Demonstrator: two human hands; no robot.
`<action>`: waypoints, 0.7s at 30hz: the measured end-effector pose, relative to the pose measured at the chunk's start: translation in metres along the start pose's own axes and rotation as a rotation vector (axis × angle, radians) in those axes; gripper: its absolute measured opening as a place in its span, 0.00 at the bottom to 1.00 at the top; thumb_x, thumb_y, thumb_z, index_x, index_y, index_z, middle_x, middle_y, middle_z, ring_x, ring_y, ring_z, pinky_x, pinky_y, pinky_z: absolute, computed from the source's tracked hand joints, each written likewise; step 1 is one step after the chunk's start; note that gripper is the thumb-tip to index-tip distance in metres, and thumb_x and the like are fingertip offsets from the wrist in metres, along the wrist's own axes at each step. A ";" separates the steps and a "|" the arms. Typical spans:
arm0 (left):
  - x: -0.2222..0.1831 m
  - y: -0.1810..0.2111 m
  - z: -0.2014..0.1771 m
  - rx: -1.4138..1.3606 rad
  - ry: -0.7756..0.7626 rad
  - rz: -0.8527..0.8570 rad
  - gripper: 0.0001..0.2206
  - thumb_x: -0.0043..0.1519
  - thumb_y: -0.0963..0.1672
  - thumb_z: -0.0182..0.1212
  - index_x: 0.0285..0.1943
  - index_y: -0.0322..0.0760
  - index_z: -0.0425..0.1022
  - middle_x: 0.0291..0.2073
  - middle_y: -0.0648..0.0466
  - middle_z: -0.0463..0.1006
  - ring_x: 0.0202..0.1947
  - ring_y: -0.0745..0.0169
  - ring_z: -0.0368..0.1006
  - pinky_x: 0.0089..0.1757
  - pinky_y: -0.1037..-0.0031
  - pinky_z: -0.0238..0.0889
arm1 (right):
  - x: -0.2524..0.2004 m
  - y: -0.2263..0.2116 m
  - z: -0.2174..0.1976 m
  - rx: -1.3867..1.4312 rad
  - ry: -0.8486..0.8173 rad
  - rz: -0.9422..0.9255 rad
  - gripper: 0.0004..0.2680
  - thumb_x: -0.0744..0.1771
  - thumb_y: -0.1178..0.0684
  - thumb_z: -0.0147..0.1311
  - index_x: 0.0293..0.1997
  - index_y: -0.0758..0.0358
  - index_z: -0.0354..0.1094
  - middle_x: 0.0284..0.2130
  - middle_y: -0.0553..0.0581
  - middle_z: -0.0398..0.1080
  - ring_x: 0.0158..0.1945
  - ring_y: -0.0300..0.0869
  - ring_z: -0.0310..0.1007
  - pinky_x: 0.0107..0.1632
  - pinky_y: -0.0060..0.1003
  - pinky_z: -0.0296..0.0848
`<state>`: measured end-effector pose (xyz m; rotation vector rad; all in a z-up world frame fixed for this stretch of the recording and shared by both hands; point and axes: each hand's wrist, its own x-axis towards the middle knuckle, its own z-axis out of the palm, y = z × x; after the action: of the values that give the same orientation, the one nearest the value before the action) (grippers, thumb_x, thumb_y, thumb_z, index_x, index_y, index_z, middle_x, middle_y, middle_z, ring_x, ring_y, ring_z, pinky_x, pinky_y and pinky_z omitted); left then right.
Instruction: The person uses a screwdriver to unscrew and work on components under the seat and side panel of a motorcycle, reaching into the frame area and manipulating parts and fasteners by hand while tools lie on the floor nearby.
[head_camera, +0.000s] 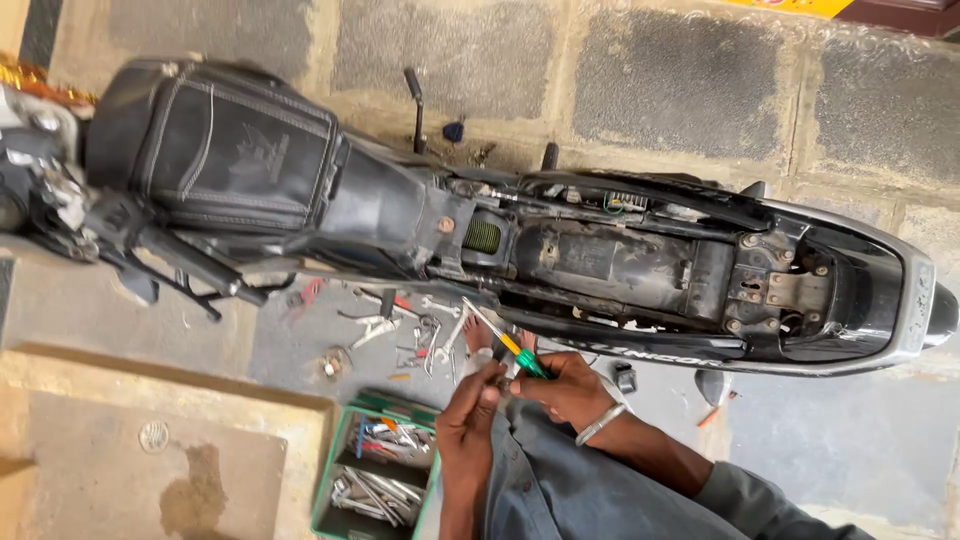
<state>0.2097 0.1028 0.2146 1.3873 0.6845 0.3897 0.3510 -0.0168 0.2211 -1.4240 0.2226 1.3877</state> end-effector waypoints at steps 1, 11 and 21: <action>0.005 0.000 -0.001 0.001 -0.010 0.007 0.14 0.67 0.41 0.59 0.60 0.29 0.77 0.50 0.49 0.83 0.51 0.62 0.76 0.53 0.74 0.67 | 0.002 -0.003 0.001 0.006 0.005 -0.010 0.07 0.61 0.55 0.68 0.30 0.65 0.73 0.15 0.44 0.59 0.17 0.30 0.53 0.21 0.30 0.46; 0.015 0.027 0.000 0.355 -0.045 0.005 0.15 0.66 0.41 0.59 0.62 0.33 0.78 0.42 0.48 0.82 0.42 0.58 0.75 0.44 0.72 0.68 | 0.014 -0.001 0.009 0.050 0.022 -0.032 0.05 0.61 0.56 0.66 0.34 0.65 0.76 0.16 0.45 0.64 0.16 0.31 0.54 0.20 0.30 0.47; 0.026 0.004 0.005 0.359 -0.048 -0.135 0.14 0.65 0.41 0.59 0.59 0.33 0.78 0.44 0.49 0.82 0.42 0.58 0.77 0.43 0.72 0.70 | 0.044 0.012 -0.006 0.042 0.015 -0.008 0.04 0.62 0.58 0.65 0.35 0.64 0.77 0.16 0.45 0.63 0.17 0.30 0.53 0.20 0.29 0.46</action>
<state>0.2329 0.1164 0.2127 1.6711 0.8309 0.1282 0.3587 -0.0034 0.1779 -1.3992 0.2539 1.3591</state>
